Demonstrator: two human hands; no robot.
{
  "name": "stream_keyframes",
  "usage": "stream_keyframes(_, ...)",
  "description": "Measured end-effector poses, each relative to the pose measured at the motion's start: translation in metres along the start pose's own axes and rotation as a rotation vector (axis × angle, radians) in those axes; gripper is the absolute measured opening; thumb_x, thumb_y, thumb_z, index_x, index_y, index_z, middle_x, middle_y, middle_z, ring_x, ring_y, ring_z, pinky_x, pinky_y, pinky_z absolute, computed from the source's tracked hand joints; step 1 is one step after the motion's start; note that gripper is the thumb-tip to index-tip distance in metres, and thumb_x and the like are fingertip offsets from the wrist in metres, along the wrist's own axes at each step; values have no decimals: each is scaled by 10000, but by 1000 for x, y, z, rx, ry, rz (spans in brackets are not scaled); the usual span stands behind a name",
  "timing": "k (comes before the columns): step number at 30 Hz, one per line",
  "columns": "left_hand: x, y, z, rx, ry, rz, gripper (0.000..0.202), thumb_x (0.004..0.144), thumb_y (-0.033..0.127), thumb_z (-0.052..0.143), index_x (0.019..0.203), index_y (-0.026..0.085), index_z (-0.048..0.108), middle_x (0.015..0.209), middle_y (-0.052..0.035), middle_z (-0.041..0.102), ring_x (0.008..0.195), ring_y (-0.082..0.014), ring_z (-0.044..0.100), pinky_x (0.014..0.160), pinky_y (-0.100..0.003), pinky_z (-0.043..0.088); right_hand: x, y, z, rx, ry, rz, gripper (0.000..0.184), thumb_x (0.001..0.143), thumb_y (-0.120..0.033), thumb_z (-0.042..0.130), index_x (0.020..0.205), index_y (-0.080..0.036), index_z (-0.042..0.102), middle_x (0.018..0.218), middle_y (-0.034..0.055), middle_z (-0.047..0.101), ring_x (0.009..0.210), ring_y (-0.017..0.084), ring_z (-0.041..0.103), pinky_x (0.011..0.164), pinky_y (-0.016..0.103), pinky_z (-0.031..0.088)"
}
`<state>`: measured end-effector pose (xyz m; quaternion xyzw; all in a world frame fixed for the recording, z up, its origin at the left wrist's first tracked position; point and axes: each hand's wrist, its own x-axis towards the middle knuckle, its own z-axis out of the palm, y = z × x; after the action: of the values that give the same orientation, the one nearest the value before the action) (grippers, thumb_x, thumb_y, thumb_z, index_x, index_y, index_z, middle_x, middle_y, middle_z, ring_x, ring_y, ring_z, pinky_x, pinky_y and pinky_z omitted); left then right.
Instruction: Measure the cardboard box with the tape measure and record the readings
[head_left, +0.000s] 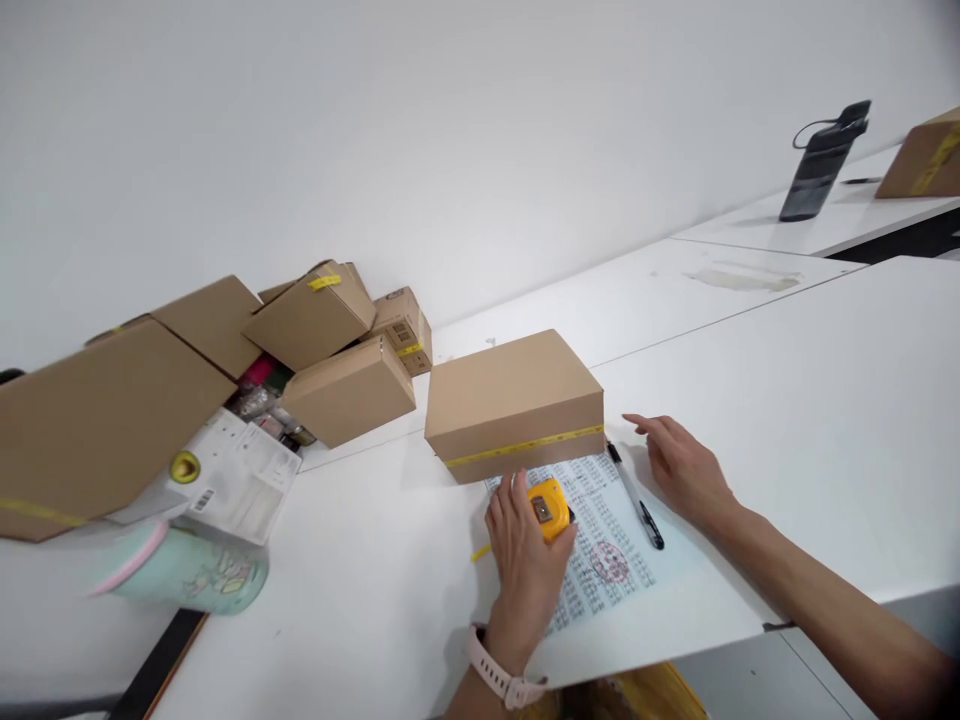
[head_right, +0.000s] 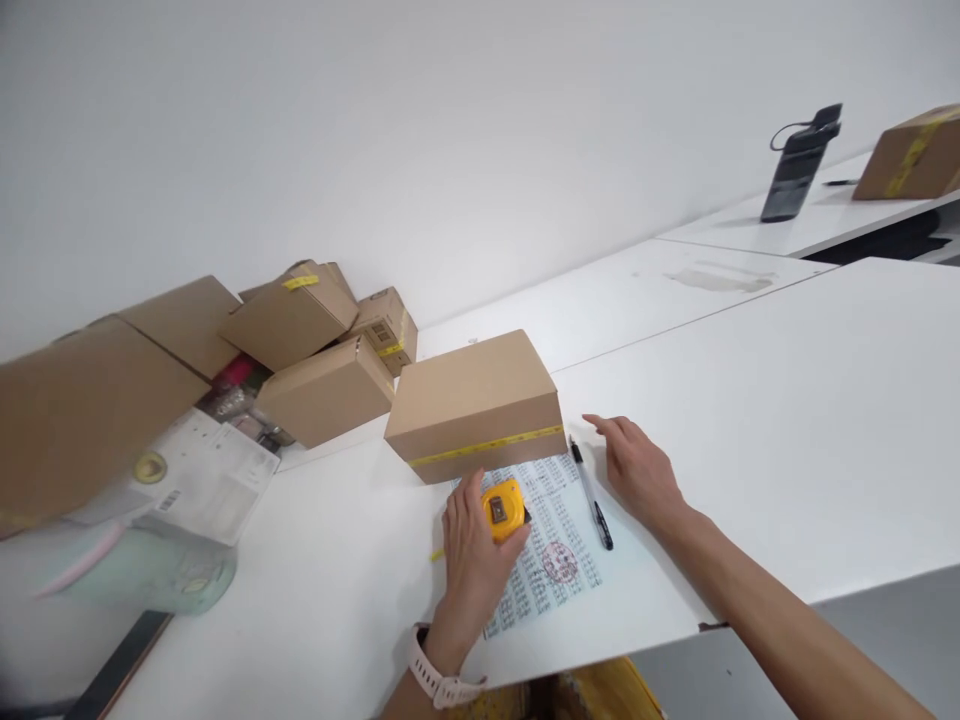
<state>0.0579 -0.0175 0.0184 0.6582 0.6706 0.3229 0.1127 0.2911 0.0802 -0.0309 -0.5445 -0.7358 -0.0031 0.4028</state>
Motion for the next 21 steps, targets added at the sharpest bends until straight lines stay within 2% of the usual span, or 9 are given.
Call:
stream_keyframes(3,5,-7,-16,-187,-151,-151,680,713,303,762,1298,199,433,1203,-158,599,1157,-345,539,995,-492,395,1,-11,-11,68,241,65,290,933,-234,454,1161,-192,627,985,107,671,802,213,635,593,313,459)
stream_keyframes(5,6,-3,-28,-435,-215,-192,553,781,393,693,1242,211,446,1076,-113,627,1007,-287,602,866,-408,464,3,-31,-25,218,226,101,252,931,-330,497,1063,-198,666,982,113,682,813,221,628,648,332,474)
stream_keyframes(6,7,1,-34,-583,-252,-194,496,822,440,640,1220,216,447,1018,-89,628,927,-254,619,797,-366,478,3,-45,-33,334,129,124,266,933,-379,499,1028,-206,678,978,108,687,826,226,625,665,338,478)
stream_keyframes(8,7,13,-48,-825,-319,-176,447,869,501,561,1200,223,445,940,-53,619,819,-203,623,709,-307,473,5,-75,-49,631,-188,250,352,956,-472,445,1008,-219,684,949,84,686,816,220,617,670,338,485)
stream_keyframes(10,9,24,-60,-895,-329,-142,466,858,521,581,1195,227,450,905,-34,618,786,-183,615,696,-287,462,7,-105,-63,904,-450,337,454,965,-546,388,922,-205,684,874,67,667,792,205,597,692,336,487)
stream_keyframes(11,10,28,-66,-883,-322,-124,476,847,518,603,1191,227,454,887,-26,621,776,-176,609,699,-284,458,9,-117,-68,975,-523,355,457,949,-569,419,872,-201,678,829,54,651,764,190,576,690,327,476)
stream_keyframes(13,15,33,-78,-845,-317,-110,488,828,518,636,1177,220,469,843,-14,628,753,-170,606,708,-290,459,14,-132,-74,1032,-576,364,412,886,-584,548,791,-197,652,764,26,612,706,157,515,659,300,438)
stream_keyframes(17,45,22,-109,-819,-291,-146,528,780,559,678,1130,195,524,847,-37,668,759,-195,653,719,-319,496,47,-127,-77,1090,-579,402,376,789,-543,689,698,-192,592,698,-2,542,635,124,439,583,270,376)
stream_keyframes(21,99,-14,-156,-734,-125,-200,388,815,511,682,986,172,604,859,-36,666,772,-188,649,675,-286,500,118,-96,-84,1218,-426,529,303,772,-451,686,681,-200,543,681,5,510,638,131,460,579,274,404)
